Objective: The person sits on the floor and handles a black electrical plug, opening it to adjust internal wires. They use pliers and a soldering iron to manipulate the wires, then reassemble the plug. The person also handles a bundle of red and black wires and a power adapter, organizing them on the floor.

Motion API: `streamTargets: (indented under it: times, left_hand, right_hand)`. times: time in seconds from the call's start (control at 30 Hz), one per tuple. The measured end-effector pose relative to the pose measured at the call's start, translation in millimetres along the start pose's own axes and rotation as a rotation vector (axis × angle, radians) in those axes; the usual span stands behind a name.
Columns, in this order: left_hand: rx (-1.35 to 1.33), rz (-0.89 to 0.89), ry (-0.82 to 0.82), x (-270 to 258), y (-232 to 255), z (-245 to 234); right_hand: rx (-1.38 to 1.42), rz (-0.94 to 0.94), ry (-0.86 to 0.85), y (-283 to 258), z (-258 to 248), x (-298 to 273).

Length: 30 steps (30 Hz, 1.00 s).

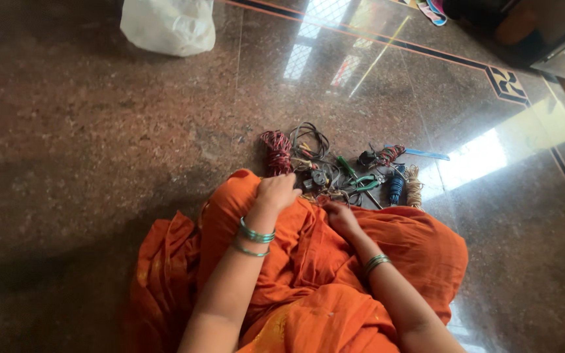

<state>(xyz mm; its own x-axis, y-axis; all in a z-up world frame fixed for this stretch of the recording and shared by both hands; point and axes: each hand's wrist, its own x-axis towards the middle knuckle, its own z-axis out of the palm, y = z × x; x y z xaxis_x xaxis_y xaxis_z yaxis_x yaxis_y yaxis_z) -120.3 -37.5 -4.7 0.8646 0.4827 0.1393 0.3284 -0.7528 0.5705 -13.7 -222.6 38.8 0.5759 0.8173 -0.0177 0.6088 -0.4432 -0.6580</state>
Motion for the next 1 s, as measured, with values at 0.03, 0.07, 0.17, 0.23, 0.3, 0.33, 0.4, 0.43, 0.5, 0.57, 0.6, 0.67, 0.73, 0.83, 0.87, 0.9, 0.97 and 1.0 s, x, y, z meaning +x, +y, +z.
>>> streamTargets:
  times: [0.03,0.07,0.17,0.23,0.3,0.33,0.4,0.43,0.5,0.57,0.6,0.67,0.73,0.83,0.87,0.9,0.97,1.0]
  left_hand:
    - [-0.001,-0.007,-0.011,1,1,3]
    - [-0.002,-0.015,-0.022,2,3,5]
    - [0.016,-0.012,-0.037,11,12,7]
    - [0.026,-0.007,-0.040,11,16,8]
    - [0.028,-0.005,-0.036,9,15,11]
    - [0.032,-0.001,-0.036,7,13,13]
    - [0.045,0.010,-0.041,4,7,17]
    - [0.044,0.004,-0.033,2,0,18]
    - [0.044,-0.004,-0.016,0,-12,17]
    - [0.052,0.027,0.023,0,-22,16]
    - [0.056,0.047,0.038,1,-26,16]
    - [0.051,0.057,-0.002,0,-25,22]
    - [0.058,0.076,-0.030,1,-18,30]
    - [0.080,0.080,-0.040,12,-8,38]
    - [0.081,0.064,-0.052,13,-6,42]
    - [0.097,0.052,-0.070,12,-9,44]
    - [0.113,0.057,-0.060,9,-12,42]
    - [0.126,0.065,-0.053,9,-13,37]
  right_hand:
    - [0.231,0.012,-0.002,-10,-4,4]
    - [0.462,0.026,-0.004,-17,-8,7]
    - [0.451,0.265,0.140,-38,-19,20]
    - [0.383,0.296,0.123,-54,-16,30]
    - [0.315,0.312,0.078,-69,-7,38]
    - [0.280,0.312,0.045,-77,1,42]
    - [0.075,0.259,-0.050,-93,17,45]
    - [-0.096,0.202,-0.108,-101,24,47]
    - [-0.308,0.133,-0.233,-117,35,51]
    - [-0.387,0.121,-0.363,-130,41,54]
    - [-0.414,0.090,-0.380,-135,44,57]
    - [-0.467,0.052,-0.411,-136,46,54]
    - [-0.801,0.007,-0.405,-133,47,46]
    - [-0.787,-0.146,-0.287,-124,38,44]
    - [-0.687,-0.164,-0.251,-116,36,40]
    - [-0.564,-0.190,-0.209,-109,37,36]
    - [-0.371,-0.250,-0.132,-94,34,33]
    - [-0.315,-0.280,-0.106,-86,32,34]
